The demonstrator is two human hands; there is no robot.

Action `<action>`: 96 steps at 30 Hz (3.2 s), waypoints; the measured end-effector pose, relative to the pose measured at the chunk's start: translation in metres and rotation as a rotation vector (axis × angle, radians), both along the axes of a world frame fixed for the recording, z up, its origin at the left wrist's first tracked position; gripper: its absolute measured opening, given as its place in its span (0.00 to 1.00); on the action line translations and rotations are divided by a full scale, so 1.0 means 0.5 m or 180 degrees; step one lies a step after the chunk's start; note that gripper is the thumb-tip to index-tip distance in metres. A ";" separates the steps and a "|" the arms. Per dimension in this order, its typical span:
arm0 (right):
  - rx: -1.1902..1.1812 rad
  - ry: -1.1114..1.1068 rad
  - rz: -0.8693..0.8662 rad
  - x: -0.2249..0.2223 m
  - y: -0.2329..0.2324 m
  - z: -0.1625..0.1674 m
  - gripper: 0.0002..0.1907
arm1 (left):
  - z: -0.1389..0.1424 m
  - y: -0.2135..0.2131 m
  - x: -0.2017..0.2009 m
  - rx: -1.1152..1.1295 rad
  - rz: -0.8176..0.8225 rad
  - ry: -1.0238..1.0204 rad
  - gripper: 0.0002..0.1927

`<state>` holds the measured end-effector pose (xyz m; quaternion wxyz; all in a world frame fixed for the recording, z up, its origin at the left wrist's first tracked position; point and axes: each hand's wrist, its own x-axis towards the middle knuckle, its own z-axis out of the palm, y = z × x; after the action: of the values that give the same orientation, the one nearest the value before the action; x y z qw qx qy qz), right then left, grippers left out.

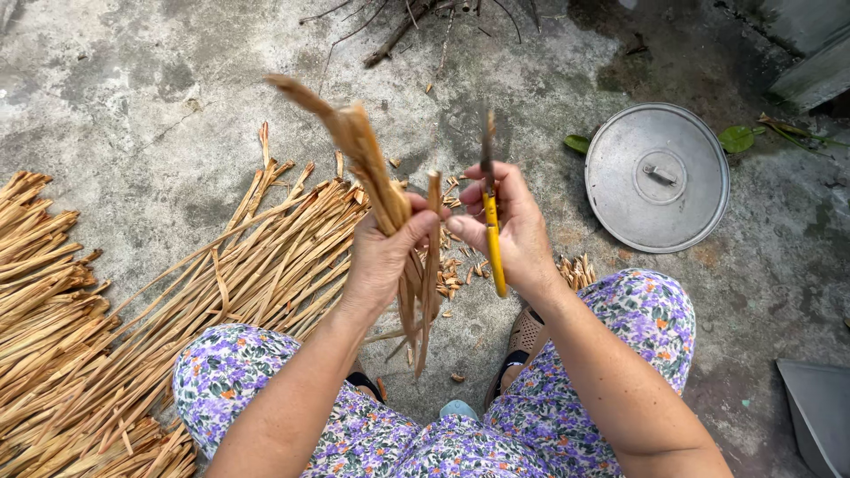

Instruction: The person sits on a concrete floor and uses yellow-handled shears to trim the ends of dried plant stalks. They hold a bundle in the left hand, cut the tips, and place the trimmed stalks into a growing pile on the right.

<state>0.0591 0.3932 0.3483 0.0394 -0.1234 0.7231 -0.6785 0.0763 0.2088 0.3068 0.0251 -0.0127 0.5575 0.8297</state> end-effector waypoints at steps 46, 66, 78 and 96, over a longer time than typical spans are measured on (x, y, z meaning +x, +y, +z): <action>-0.1016 -0.0049 -0.0096 -0.014 0.006 -0.005 0.21 | -0.064 0.059 0.046 -0.0844 -0.0963 -0.0131 0.23; -0.0572 -0.0343 0.0120 -0.005 -0.017 -0.020 0.24 | -0.017 0.003 0.008 -0.0543 -0.0107 -0.0119 0.12; 0.1624 0.1003 0.0171 0.030 -0.024 -0.013 0.46 | -0.017 -0.032 -0.005 0.0951 0.0303 -0.0083 0.11; 0.0918 0.0740 -0.0125 0.044 -0.048 -0.023 0.34 | -0.029 -0.003 -0.002 0.0955 0.0351 -0.0232 0.07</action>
<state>0.0812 0.3691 0.3367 -0.0403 -0.1798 0.8149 -0.5495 0.0754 0.2074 0.2922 0.0012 -0.0695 0.4244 0.9028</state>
